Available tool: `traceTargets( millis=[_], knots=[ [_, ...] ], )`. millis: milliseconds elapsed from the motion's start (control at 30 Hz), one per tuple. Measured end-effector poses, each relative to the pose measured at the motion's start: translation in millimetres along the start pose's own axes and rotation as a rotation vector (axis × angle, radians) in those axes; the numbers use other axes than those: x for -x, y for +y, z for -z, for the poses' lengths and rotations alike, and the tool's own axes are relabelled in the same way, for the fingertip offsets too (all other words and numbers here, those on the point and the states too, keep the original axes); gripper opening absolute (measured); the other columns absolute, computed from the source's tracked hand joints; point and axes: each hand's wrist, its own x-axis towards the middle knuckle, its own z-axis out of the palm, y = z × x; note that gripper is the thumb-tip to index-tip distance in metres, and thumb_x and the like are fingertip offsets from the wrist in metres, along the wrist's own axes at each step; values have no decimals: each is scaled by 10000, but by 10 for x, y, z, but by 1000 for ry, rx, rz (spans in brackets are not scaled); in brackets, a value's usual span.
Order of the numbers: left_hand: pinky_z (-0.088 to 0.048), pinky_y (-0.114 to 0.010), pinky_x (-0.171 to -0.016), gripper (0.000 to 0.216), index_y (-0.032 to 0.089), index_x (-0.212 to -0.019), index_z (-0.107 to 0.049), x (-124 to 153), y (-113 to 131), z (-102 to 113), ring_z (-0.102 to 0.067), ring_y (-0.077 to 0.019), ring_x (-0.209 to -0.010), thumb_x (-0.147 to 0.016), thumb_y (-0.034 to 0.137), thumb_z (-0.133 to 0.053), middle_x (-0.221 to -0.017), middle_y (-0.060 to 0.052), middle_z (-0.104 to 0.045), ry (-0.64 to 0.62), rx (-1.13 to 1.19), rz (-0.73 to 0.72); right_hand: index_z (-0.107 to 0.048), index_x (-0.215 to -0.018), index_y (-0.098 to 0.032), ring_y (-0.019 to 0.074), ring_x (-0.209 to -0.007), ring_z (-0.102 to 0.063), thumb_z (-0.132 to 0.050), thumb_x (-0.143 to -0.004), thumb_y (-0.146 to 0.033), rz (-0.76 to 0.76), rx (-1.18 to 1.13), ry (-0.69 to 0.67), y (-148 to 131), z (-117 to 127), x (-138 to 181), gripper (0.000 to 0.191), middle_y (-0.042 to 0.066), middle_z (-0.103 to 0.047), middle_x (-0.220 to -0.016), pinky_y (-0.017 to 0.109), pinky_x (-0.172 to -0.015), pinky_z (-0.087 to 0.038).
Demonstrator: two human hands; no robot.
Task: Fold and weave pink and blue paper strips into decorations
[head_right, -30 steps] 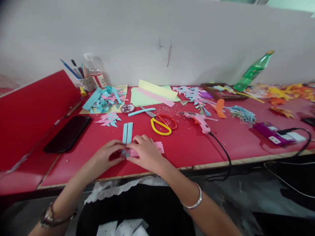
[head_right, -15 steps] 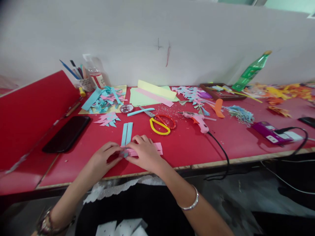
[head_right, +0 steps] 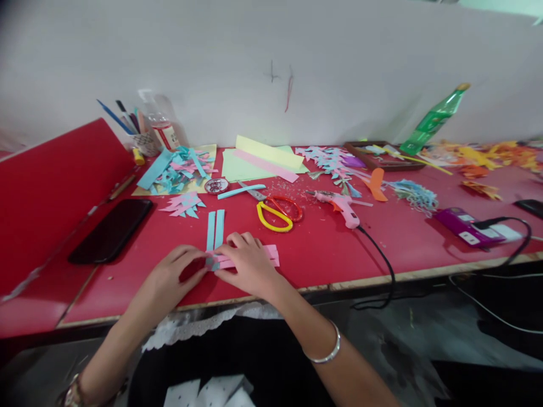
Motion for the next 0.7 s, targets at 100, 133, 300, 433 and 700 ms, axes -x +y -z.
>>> traceTargets(
  millis=[100, 133, 300, 433, 700],
  knots=[
    [-435, -300, -766, 214, 200, -992, -494, -11, -14, -19, -520, -168, -876, -797, 242, -417, -970, -59, -508, 22, -13, -2, -511, -1058, -248, 193, -914, -392, -489, -763, -392, -3, 2, 6, -3, -1, 2, 330, 49, -469, -981, 330, -776, -350],
    [-436, -302, -768, 221, 199, -1003, -484, -17, -13, -28, -519, -170, -885, -796, 233, -416, -976, -60, -511, 25, -8, -7, -513, -1050, -244, 193, -912, -393, -490, -762, -390, -5, 6, 7, -4, -2, 3, 324, 49, -470, -982, 331, -776, -351],
    [-445, -305, -760, 251, 204, -1030, -458, -48, 1, -39, -527, -176, -897, -782, 201, -419, -994, -62, -517, 18, 27, -2, -518, -1020, -228, 194, -919, -394, -506, -751, -379, -9, 20, 11, -10, -5, 4, 309, 56, -466, -986, 332, -773, -353],
    [-438, -305, -777, 249, 202, -1020, -463, -53, -15, -35, -519, -170, -902, -777, 179, -413, -1002, -62, -510, -1, 34, -13, -486, -1074, -223, 198, -919, -402, -500, -750, -378, -22, -4, 34, -18, -3, 17, 359, 59, -471, -987, 339, -783, -349],
    [-440, -321, -779, 252, 190, -996, -494, -65, -32, -54, -524, -173, -890, -763, 161, -403, -1003, -70, -503, -19, 40, -41, -486, -1038, -204, 190, -910, -420, -520, -733, -374, -45, -9, 66, -35, 2, 32, 351, 57, -482, -976, 335, -801, -323]
  ],
)
